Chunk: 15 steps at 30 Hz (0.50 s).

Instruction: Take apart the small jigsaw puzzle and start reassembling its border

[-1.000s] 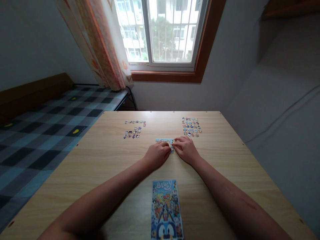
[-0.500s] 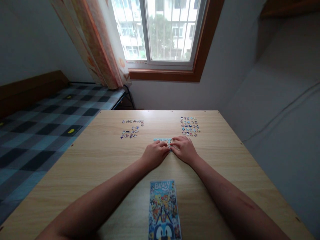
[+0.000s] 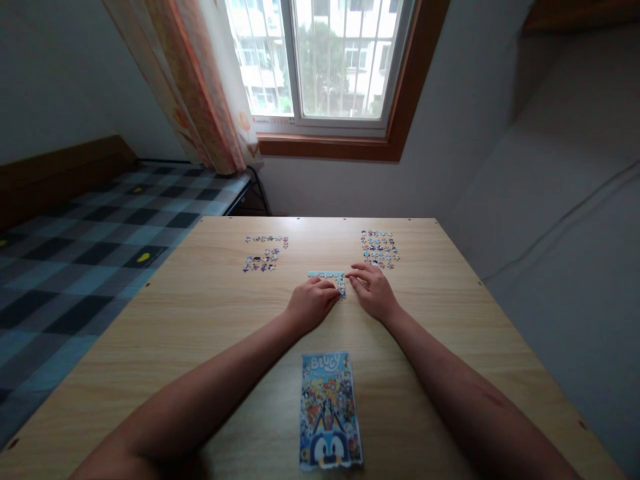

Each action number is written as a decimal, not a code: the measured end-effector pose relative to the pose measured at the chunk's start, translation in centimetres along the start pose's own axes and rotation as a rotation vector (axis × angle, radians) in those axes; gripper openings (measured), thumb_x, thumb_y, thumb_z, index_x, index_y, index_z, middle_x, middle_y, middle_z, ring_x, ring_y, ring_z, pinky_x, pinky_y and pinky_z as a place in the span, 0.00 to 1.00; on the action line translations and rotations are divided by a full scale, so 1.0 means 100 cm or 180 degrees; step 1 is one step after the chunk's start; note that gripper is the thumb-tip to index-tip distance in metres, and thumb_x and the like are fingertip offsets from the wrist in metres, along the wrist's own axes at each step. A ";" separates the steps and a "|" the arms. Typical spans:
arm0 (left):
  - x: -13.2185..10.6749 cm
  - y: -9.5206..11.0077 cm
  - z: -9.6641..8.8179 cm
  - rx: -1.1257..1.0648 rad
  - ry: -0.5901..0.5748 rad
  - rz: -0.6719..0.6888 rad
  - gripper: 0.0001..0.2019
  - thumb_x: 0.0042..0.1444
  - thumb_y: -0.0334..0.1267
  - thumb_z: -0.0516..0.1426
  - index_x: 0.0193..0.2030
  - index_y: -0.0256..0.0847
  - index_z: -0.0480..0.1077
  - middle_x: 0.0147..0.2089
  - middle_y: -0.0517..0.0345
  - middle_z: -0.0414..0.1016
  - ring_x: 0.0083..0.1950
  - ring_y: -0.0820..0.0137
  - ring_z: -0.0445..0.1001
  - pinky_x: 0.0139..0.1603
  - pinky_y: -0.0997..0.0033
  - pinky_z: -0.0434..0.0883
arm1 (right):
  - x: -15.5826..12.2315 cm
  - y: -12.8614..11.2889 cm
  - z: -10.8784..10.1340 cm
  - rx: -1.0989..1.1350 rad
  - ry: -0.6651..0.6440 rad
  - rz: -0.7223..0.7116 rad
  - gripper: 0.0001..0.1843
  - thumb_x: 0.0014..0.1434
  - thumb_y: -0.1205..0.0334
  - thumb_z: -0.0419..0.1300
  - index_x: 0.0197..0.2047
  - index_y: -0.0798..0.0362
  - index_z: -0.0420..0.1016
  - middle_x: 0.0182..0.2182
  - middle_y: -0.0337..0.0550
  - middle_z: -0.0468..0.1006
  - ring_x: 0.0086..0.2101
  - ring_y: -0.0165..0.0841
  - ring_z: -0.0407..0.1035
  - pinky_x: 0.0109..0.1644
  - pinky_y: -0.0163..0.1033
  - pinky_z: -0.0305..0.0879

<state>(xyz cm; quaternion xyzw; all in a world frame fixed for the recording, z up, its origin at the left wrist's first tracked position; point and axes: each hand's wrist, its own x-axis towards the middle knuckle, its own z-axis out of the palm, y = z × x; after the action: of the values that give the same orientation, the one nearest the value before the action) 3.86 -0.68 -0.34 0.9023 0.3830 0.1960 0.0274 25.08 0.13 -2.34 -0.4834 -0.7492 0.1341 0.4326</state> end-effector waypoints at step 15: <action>0.002 0.008 0.000 -0.0082 -0.0082 -0.0087 0.15 0.68 0.43 0.52 0.42 0.45 0.81 0.44 0.54 0.82 0.45 0.65 0.73 0.49 0.63 0.69 | -0.005 -0.006 -0.005 -0.0552 -0.0445 0.0151 0.11 0.66 0.61 0.56 0.39 0.51 0.81 0.36 0.44 0.81 0.38 0.36 0.72 0.45 0.39 0.64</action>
<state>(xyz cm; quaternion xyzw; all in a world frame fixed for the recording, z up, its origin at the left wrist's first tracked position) 4.50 -1.12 -0.12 0.8990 0.3924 0.1889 0.0466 25.20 -0.76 -1.92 -0.5261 -0.7746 0.1123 0.3325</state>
